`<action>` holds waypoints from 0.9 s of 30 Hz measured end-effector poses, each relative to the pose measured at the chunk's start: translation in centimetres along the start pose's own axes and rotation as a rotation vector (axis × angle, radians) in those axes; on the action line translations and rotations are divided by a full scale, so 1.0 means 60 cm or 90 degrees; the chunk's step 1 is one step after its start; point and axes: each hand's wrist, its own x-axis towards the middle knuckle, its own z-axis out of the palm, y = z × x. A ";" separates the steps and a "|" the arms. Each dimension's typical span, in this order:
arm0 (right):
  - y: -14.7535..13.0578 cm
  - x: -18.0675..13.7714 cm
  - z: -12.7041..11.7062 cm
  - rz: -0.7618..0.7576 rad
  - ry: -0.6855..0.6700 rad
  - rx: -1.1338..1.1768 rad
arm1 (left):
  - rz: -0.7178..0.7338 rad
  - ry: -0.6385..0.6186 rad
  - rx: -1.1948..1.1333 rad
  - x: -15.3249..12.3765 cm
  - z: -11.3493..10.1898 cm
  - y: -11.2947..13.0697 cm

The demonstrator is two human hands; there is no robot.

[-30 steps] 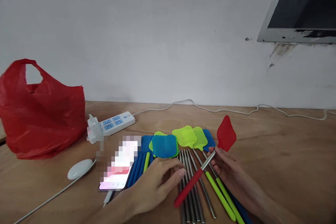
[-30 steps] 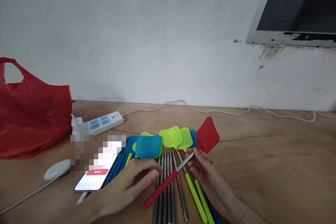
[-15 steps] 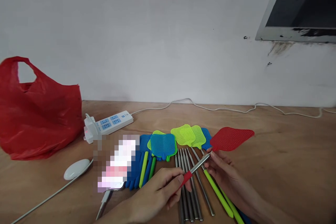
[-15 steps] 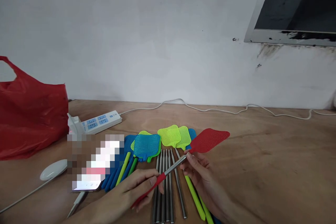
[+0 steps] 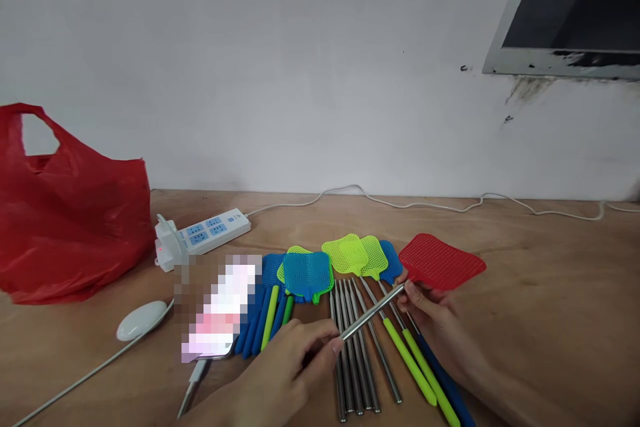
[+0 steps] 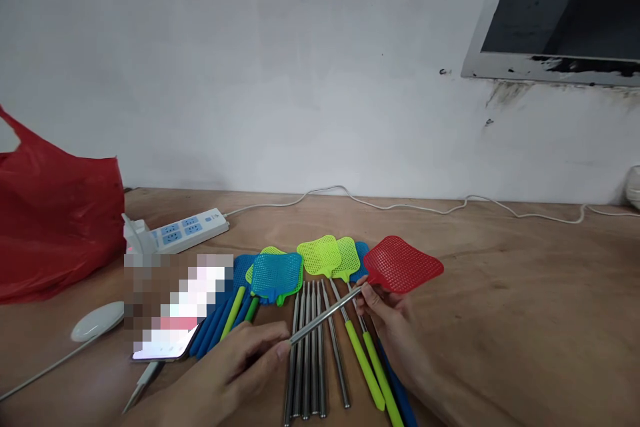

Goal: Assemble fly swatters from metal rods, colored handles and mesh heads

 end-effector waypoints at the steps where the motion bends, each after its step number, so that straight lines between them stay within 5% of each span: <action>1: -0.003 0.005 -0.001 0.001 0.012 0.009 | -0.002 -0.005 -0.004 -0.003 -0.005 0.000; 15: -0.021 0.000 0.008 0.096 -0.040 0.047 | -0.102 -0.038 0.004 -0.037 -0.017 -0.014; 23: -0.029 -0.001 0.011 0.154 -0.022 0.083 | -0.083 0.107 0.075 -0.056 -0.009 -0.033; 27: -0.027 -0.004 0.016 0.138 0.006 0.056 | -0.069 0.090 0.129 -0.059 -0.020 -0.022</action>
